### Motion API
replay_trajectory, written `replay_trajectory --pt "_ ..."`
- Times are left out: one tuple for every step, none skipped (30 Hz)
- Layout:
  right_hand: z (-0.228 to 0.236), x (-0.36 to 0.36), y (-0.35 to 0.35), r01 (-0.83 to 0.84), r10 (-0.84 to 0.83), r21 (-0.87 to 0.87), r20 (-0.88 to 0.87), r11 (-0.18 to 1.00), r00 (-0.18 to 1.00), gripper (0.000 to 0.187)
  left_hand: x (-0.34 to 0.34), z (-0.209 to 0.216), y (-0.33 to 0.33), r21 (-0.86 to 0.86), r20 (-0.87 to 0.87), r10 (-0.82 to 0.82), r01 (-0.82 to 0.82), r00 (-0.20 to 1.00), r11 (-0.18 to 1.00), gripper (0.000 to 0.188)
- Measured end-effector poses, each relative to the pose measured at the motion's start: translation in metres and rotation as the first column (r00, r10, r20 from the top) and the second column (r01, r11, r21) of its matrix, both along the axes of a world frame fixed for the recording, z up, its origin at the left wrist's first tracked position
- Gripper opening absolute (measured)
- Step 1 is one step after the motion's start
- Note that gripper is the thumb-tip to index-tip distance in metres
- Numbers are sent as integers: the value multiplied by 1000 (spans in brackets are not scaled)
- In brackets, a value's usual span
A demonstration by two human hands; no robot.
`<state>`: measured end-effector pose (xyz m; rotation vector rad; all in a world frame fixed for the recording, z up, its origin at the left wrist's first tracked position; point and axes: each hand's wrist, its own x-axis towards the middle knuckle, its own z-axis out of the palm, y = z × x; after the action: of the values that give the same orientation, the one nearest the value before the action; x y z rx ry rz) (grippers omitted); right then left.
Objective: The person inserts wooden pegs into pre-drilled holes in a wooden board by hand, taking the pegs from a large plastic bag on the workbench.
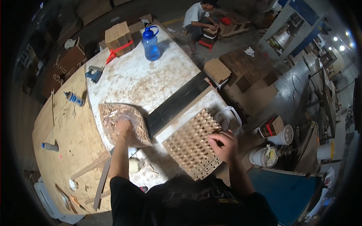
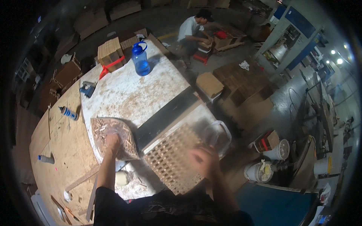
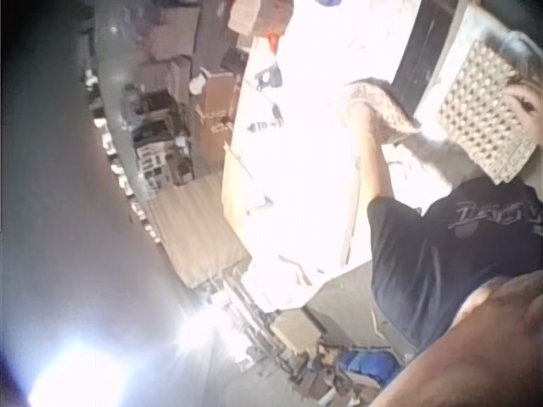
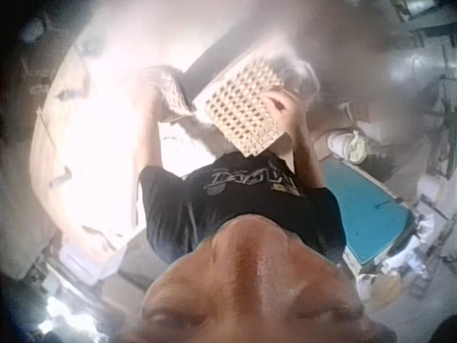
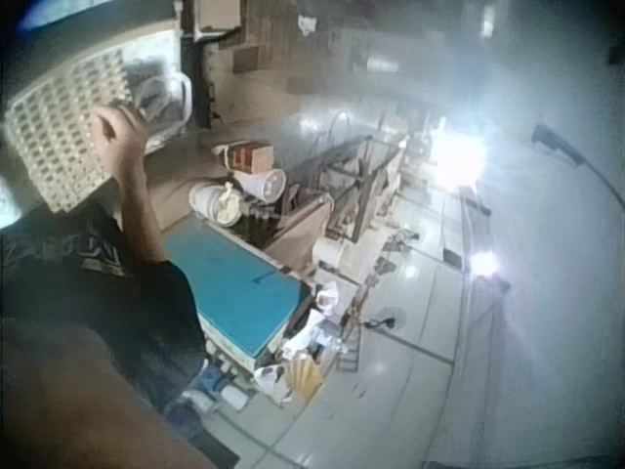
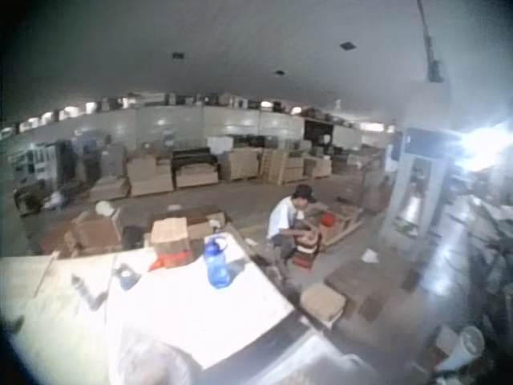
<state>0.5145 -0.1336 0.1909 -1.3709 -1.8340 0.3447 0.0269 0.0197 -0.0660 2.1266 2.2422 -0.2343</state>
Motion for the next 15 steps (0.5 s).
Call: replay_trajectory --pt "0 -1 2 -1 0 -12 -39 1000 999 10 -4 7 -2 48 -21 5 -4 1000 999 26" --pt "1 -1 3 -11 11 2 -50 1000 999 10 -7 18 -3 67 -65 37 -32 997 997 27" --pt "1 -2 4 -14 15 12 -60 1000 998 10 -6 30 -6 90 -10 30 -29 1000 996 29" --pt "2 -2 4 -15 17 22 -73 1000 997 10 -6 46 -11 83 18 42 -43 999 996 31" --pt "3 -3 4 -24 27 38 -85 999 996 10 -5 64 -15 49 39 56 -58 998 997 34" --pt "4 -3 4 -29 32 33 -104 999 994 10 -1 81 -20 76 18 26 -27 1000 997 33" --pt "6 -3 4 -44 47 35 -105 998 993 10 4 96 -25 72 -9 -2 3 1000 997 32" --pt "7 -3 3 -30 33 30 -106 999 994 10 7 111 -27 67 -37 -36 38 999 997 31" --pt "9 -3 3 -55 59 35 -127 998 990 11 7 124 -27 14 -48 -61 61 997 998 32" --pt "11 -3 2 -61 65 32 -147 998 987 12 8 132 -27 -40 -57 -90 88 994 995 33" --pt "12 -3 2 -74 77 23 -156 997 985 14 9 134 -27 -63 -95 -116 110 989 992 34" --pt "13 -3 3 -112 118 46 -164 993 979 13 8 133 -25 5 -48 -118 118 992 993 34" --pt "13 -2 4 -111 122 79 -150 991 981 11 4 130 -25 103 -31 -114 117 993 988 34" --pt "13 -2 4 -116 130 101 -143 988 981 10 -1 125 -24 166 -23 -84 87 996 982 34" --pt "12 -1 5 -119 134 110 -138 987 981 9 -6 119 -22 269 24 -115 104 993 958 34"
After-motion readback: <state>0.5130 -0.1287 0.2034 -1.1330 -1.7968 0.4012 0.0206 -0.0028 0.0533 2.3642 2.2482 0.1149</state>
